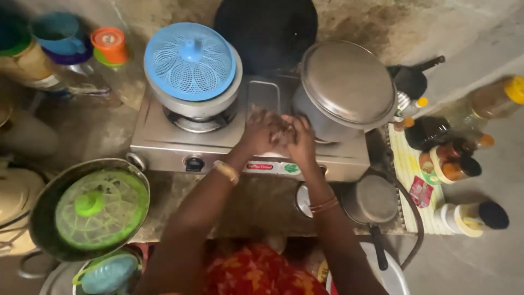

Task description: Prepare food on a gas stove and clean the kitchen counter.

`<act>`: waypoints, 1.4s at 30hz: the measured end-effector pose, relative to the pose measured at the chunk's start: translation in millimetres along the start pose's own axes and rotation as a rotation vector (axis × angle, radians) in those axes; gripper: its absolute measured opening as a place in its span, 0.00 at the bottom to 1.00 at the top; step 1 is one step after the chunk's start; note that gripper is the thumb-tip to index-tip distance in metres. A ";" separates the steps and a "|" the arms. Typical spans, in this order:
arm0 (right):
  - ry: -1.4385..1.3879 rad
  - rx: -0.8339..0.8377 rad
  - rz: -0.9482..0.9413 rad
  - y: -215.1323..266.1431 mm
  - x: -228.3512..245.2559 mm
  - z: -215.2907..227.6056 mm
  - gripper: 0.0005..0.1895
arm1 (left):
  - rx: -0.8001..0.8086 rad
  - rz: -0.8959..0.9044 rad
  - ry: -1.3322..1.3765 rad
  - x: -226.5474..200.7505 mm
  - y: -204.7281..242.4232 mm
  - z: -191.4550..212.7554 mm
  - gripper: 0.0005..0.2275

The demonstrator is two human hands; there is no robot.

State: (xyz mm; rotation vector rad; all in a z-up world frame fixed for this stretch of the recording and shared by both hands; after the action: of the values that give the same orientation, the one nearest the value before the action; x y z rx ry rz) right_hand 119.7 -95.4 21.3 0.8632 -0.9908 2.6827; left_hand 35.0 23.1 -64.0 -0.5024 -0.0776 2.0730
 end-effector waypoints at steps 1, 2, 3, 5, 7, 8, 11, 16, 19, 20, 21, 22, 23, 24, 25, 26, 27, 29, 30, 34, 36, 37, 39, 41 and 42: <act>-0.006 0.005 0.005 -0.2 -4.3 0.9 0.21 | -0.002 0.008 -0.004 9.2 23.7 11.4 0.20; -0.003 0.103 -0.031 2.4 -10.9 -3.7 0.20 | -0.088 -0.142 0.156 8.3 49.9 27.4 0.20; 0.001 0.201 -0.066 5.9 -17.7 -8.3 0.19 | -0.176 -0.292 0.315 8.3 77.8 44.5 0.21; 0.015 0.303 -0.023 8.0 -22.2 -24.5 0.16 | -0.222 -0.264 0.321 20.4 113.6 86.3 0.20; 0.029 0.398 0.030 7.5 -36.0 -54.3 0.15 | -0.275 -0.239 0.320 37.5 146.0 119.4 0.20; 0.138 0.407 0.186 7.0 -41.5 -74.3 0.19 | -0.299 -0.152 0.275 51.9 160.1 130.1 0.19; 0.271 0.430 0.313 -8.1 -33.6 -109.5 0.26 | -0.369 0.055 0.088 104.8 188.7 128.5 0.21; 0.317 0.375 0.277 -23.9 -11.6 -141.6 0.27 | -0.502 0.451 -0.254 179.4 176.4 121.3 0.27; 0.330 0.363 0.246 -28.8 -10.1 -140.2 0.25 | -0.384 0.569 -0.107 211.2 158.5 127.9 0.34; 0.305 0.346 0.233 -26.7 -10.9 -139.0 0.24 | -0.410 0.493 -0.148 218.4 164.8 121.0 0.34; 0.280 0.328 0.218 -24.4 -12.1 -137.5 0.24 | -0.434 0.417 -0.189 224.7 172.0 113.6 0.33; 0.273 0.337 0.224 -21.5 -10.6 -137.7 0.24 | -0.433 0.429 -0.192 205.3 176.1 118.9 0.33; 0.276 0.330 0.230 -19.1 -9.0 -136.8 0.23 | -0.440 0.500 -0.154 189.1 181.3 124.6 0.33; 0.285 0.314 0.237 -23.3 -8.5 -134.1 0.23 | -0.455 0.561 -0.115 174.6 178.9 132.2 0.33; 0.283 0.312 0.243 -26.0 -7.1 -131.1 0.23 | -0.460 0.563 -0.117 150.6 173.9 130.9 0.33; 0.270 0.292 0.252 -25.4 -3.5 -129.2 0.22 | -0.469 0.484 0.018 123.5 172.1 127.5 0.29; 0.257 0.273 0.261 -24.3 0.5 -127.5 0.20 | -0.477 0.403 0.153 96.3 170.6 124.4 0.25; 0.191 0.257 0.250 -15.5 7.8 -130.1 0.19 | -0.497 0.289 0.134 70.9 165.9 103.6 0.24; 0.134 0.235 0.232 -12.7 9.5 -129.3 0.17 | -0.512 0.164 0.121 54.0 160.8 92.9 0.24; 0.072 0.419 0.326 16.6 78.1 -153.3 0.19 | -0.483 0.001 0.341 79.3 175.4 106.1 0.32; -0.053 0.418 0.472 22.8 105.3 -163.0 0.22 | -0.469 0.337 0.286 119.8 198.2 120.0 0.33; -0.064 0.420 0.486 13.3 114.3 -174.0 0.22 | -0.479 0.347 0.275 150.3 194.2 120.0 0.33; -0.135 0.498 0.629 9.6 133.4 -193.3 0.22 | -0.417 0.391 -0.050 205.1 185.5 112.8 0.30; -0.117 0.538 0.671 22.2 125.1 -210.0 0.21 | -0.436 0.419 -0.020 219.4 167.5 121.4 0.29; -0.097 0.548 0.731 17.9 125.6 -221.7 0.21 | -0.474 0.429 -0.012 233.8 152.2 136.4 0.29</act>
State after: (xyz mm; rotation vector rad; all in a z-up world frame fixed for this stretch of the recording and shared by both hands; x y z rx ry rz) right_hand -92.5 25.3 -53.7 0.8296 -0.6718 3.6801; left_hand -245.1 156.9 -52.8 -0.8526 -0.5165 2.4839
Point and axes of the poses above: each hand's wrist, its own y-axis away from the middle knuckle, its own z-axis out of the back of the hand, x = y × z, the point moved 6 cm from there along -y, towards the middle knuckle, and after that the axes turned 4 degrees about y, right-handed, at the moved point
